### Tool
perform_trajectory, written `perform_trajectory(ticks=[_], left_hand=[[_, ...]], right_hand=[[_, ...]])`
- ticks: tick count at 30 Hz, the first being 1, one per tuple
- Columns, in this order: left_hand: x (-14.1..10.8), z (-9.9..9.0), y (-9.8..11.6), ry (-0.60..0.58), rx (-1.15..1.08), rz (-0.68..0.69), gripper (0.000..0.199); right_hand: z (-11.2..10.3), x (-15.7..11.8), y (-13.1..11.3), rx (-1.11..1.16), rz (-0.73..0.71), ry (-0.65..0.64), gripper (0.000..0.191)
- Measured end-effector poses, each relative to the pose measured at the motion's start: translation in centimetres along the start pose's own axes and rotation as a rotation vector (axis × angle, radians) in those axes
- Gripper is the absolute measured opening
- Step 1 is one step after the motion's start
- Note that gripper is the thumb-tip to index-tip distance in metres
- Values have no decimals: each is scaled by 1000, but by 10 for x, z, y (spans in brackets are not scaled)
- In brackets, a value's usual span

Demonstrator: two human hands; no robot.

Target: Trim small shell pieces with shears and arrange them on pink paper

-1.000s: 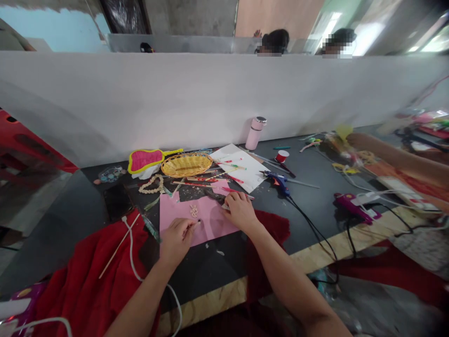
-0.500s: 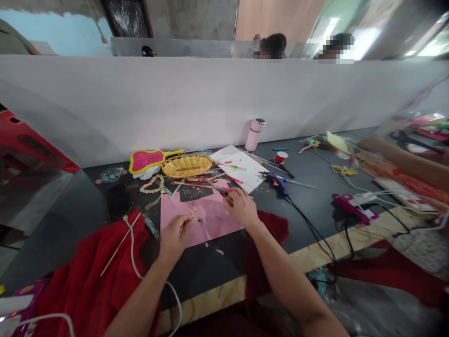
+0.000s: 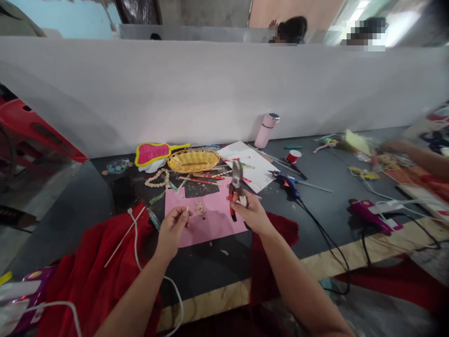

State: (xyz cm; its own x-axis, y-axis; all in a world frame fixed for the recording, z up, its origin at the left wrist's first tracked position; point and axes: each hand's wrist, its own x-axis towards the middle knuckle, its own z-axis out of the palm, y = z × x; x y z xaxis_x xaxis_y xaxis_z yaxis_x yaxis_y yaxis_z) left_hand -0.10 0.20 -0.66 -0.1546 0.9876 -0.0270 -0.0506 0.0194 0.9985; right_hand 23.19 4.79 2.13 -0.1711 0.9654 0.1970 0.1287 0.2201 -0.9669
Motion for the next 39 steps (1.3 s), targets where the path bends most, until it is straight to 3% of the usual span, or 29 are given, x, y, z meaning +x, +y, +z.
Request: perform_trajectory(ticks=[1,5,9,18,25,34,39], left_hand=[[0,1,1,1,-51,-21,25],[-2,2,5,5,-184,-76,24],[-3,2,8,0,-227,-72,22],[-5,3,6,-21,-228,-52,19],[-1,1,8,46,-288,-43,21],[0,0,4,0,-228,-53,19],[1,-1,0,-9,-79,-7,20]], right_hand=[[2,-2,0,-170,-74,-15,5],[11,-8,-1,-789,-278,-190,22],[23,-14,-4,-1076,-301,-331,25],[31,-18,-3,-1136,-353,-376,24],[32,-18,-1,-1143,-352,-385,22],[32,-18,-3,-1161,-346,-423,23],[33,-18,-2,-1159,-353,-419,20]])
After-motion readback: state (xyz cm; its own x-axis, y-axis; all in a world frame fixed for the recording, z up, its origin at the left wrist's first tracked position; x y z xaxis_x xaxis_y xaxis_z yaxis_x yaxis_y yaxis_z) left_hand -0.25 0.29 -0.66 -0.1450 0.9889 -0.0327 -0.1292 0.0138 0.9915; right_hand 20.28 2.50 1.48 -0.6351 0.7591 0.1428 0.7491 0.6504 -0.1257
